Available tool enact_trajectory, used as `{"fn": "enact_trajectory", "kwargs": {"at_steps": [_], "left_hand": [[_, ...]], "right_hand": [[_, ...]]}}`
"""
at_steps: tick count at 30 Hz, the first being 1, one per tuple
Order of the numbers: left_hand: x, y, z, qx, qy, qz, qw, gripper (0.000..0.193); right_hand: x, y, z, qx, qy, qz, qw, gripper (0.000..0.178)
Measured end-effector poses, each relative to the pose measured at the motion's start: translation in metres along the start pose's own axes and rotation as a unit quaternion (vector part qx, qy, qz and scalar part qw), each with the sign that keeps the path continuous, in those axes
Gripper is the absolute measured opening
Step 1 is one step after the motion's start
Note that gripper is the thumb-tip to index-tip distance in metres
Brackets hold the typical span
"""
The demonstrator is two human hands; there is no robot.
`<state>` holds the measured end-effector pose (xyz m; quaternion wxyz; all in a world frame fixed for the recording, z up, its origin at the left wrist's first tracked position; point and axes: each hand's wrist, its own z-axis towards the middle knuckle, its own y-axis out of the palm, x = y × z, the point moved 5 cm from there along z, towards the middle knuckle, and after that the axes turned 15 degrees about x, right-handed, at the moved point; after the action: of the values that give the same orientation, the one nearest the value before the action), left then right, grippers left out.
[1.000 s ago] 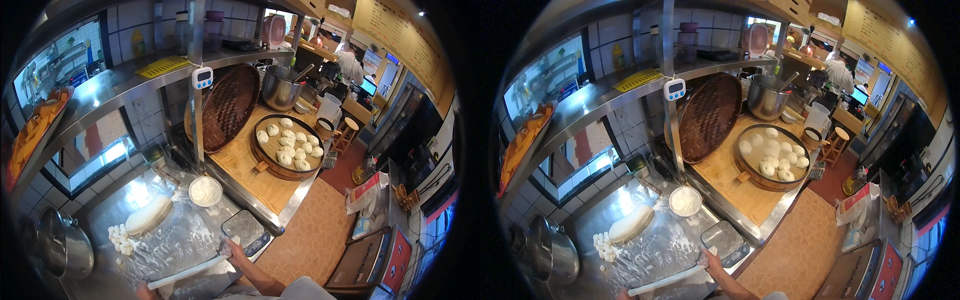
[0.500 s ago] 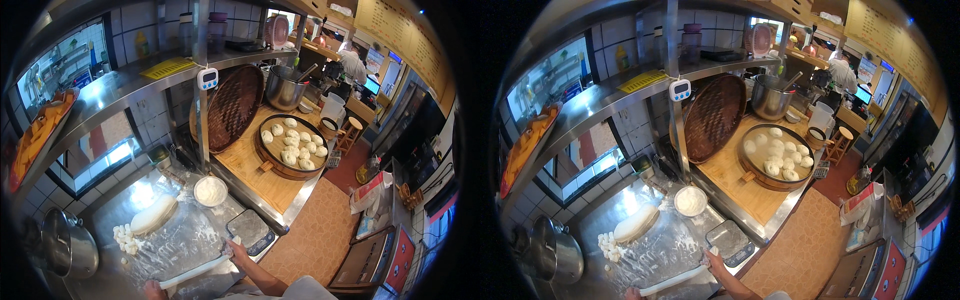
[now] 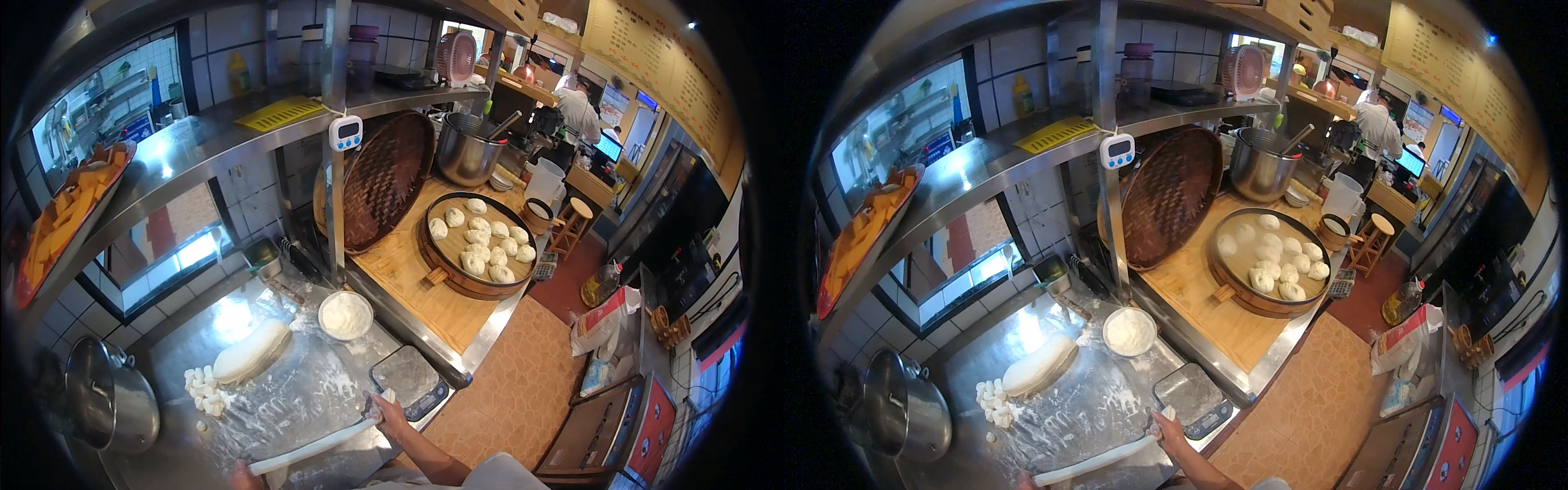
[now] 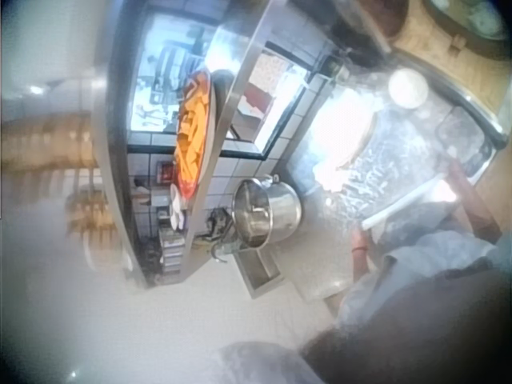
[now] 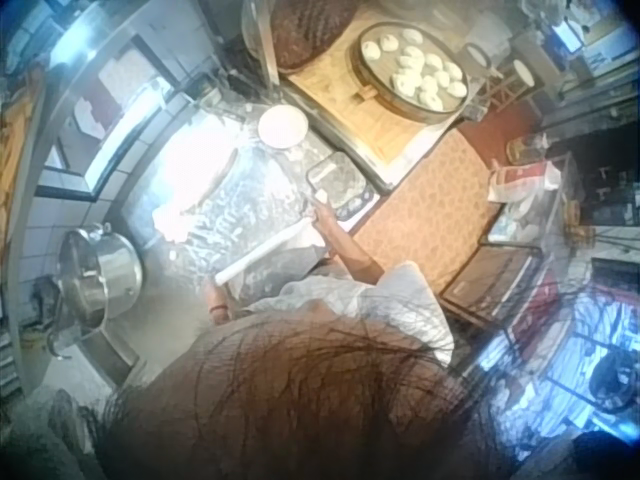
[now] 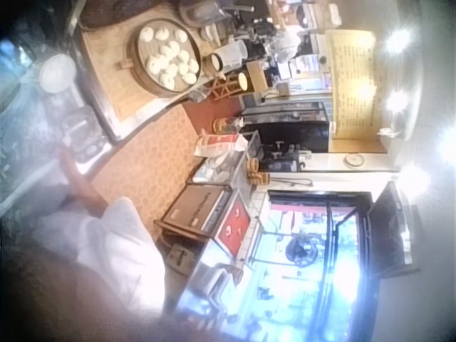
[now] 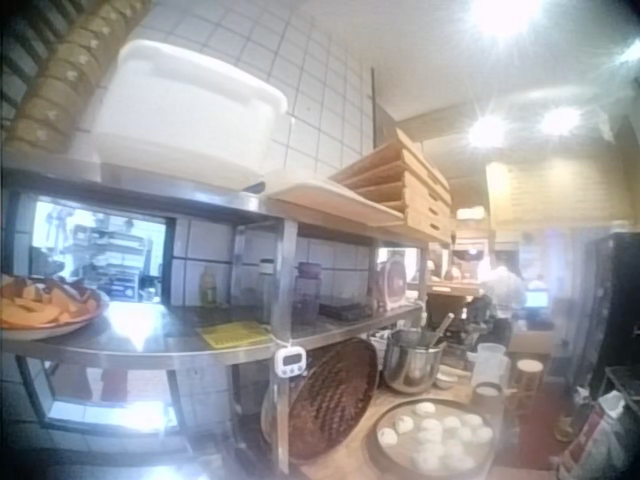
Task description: The person rolls a long piece of dough on a metal table by hand and then uses a bench scraper to cut it into individual pieces.
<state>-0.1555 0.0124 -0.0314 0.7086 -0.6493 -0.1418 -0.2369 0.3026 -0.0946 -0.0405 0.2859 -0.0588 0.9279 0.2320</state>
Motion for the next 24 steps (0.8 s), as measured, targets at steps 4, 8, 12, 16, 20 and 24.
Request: {"fn": "enact_trajectory", "kwargs": {"at_steps": [4,8,12,16,20,24], "left_hand": [[-0.014,0.006,-0.002,-0.021,0.042,0.111,0.993,0.027],[-0.037,0.015,0.002,-0.061,0.084,0.157,0.982,0.027],[-0.078,0.030,0.005,-0.045,0.109,0.163,0.980,0.022],[-0.052,0.023,0.005,-0.158,0.123,0.225,0.954,0.019],[-0.059,0.027,0.009,-0.173,0.104,0.222,0.954,0.025],[-0.030,0.010,0.011,-0.122,0.122,0.227,0.959,0.041]], "right_hand": [[0.006,-0.011,0.010,-0.009,-0.007,0.019,1.000,0.015],[-0.001,0.000,-0.001,0.010,-0.008,-0.006,1.000,0.018],[0.002,0.000,0.004,0.001,0.000,0.004,1.000,0.014],[0.003,-0.007,0.008,0.016,0.001,0.001,1.000,0.010],[0.006,-0.009,0.011,0.009,0.001,0.000,1.000,0.009],[0.005,-0.009,0.012,0.018,0.000,-0.004,1.000,0.009]]}}
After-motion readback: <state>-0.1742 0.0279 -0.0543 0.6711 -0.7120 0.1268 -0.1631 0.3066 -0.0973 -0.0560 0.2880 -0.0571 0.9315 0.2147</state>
